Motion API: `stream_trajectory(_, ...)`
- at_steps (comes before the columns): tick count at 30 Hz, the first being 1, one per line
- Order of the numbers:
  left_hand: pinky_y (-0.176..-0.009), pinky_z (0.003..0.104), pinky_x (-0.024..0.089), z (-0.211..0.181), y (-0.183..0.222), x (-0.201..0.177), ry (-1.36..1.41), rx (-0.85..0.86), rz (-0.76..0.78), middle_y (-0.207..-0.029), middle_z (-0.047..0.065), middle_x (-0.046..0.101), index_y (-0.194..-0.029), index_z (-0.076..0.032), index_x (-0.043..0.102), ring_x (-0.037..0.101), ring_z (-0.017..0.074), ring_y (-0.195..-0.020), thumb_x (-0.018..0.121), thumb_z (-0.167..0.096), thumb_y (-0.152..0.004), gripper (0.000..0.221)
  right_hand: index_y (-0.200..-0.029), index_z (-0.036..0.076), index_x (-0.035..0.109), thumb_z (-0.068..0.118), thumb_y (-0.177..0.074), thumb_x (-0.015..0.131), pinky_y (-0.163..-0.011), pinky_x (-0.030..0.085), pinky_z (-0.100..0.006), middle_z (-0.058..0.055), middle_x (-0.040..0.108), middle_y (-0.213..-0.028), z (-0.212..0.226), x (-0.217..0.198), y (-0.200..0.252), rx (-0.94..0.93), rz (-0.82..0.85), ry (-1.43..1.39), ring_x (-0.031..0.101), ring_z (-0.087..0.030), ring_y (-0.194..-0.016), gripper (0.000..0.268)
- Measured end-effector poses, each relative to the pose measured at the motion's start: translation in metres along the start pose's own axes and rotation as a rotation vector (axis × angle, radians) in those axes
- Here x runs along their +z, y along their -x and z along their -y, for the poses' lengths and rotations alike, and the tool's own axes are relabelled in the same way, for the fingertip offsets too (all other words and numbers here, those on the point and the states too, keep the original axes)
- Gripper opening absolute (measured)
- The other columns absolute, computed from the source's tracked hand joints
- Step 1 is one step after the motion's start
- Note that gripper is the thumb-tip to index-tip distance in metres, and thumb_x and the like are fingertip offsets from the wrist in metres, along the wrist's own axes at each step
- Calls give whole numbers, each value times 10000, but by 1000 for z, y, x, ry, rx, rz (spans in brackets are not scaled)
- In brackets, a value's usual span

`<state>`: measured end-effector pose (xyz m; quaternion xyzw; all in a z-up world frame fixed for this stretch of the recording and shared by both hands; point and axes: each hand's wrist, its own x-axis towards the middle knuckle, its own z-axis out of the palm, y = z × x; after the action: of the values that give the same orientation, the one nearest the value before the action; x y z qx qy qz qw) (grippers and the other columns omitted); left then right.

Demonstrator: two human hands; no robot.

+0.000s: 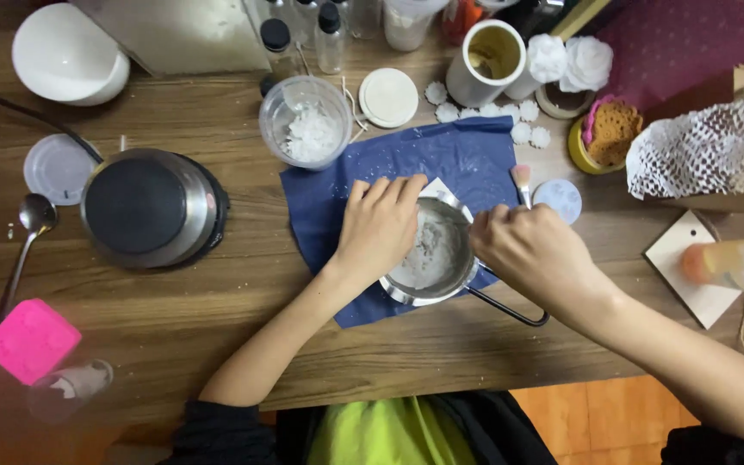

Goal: Mixing ingredients in a small metal bowl using a brush on a workbench in a candle studio.

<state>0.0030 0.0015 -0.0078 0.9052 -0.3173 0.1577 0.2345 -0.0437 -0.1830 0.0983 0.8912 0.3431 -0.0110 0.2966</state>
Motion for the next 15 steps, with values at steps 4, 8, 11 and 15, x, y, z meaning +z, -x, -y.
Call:
stream_trajectory(4,-719,355,362,6,2,6,-8,-9,19,-823,37,611,-1084,-123,541,583,222,-786,513,-149,-834,253,-707,73,589,-8,-747,547,-444,470,-327,-85,578,-584,0,-16,-5,-34,75,-35,604,-205,-474,100)
stream_trajectory(8,-689,345,344,6,3,11,12,8,23,-739,15,578,-988,-133,557,567,210,-740,512,-140,-832,163,-693,94,584,11,-754,559,-451,477,-313,-63,578,-580,-1,-19,-6,-29,80,-11,614,-190,-481,106)
stream_trajectory(11,-689,344,346,6,2,9,33,9,31,-720,25,571,-957,-130,558,564,218,-735,518,-134,-824,139,-677,111,574,20,-746,560,-450,473,-306,-43,562,-564,-1,-17,-6,-35,57,12,607,-178,-470,115)
stream_trajectory(15,-670,341,348,6,3,9,39,6,46,-712,20,561,-945,-133,551,562,215,-732,515,-138,-824,126,-654,114,567,17,-732,565,-436,463,-300,-39,544,-546,0,-17,-8,-45,53,35,593,-176,-452,125)
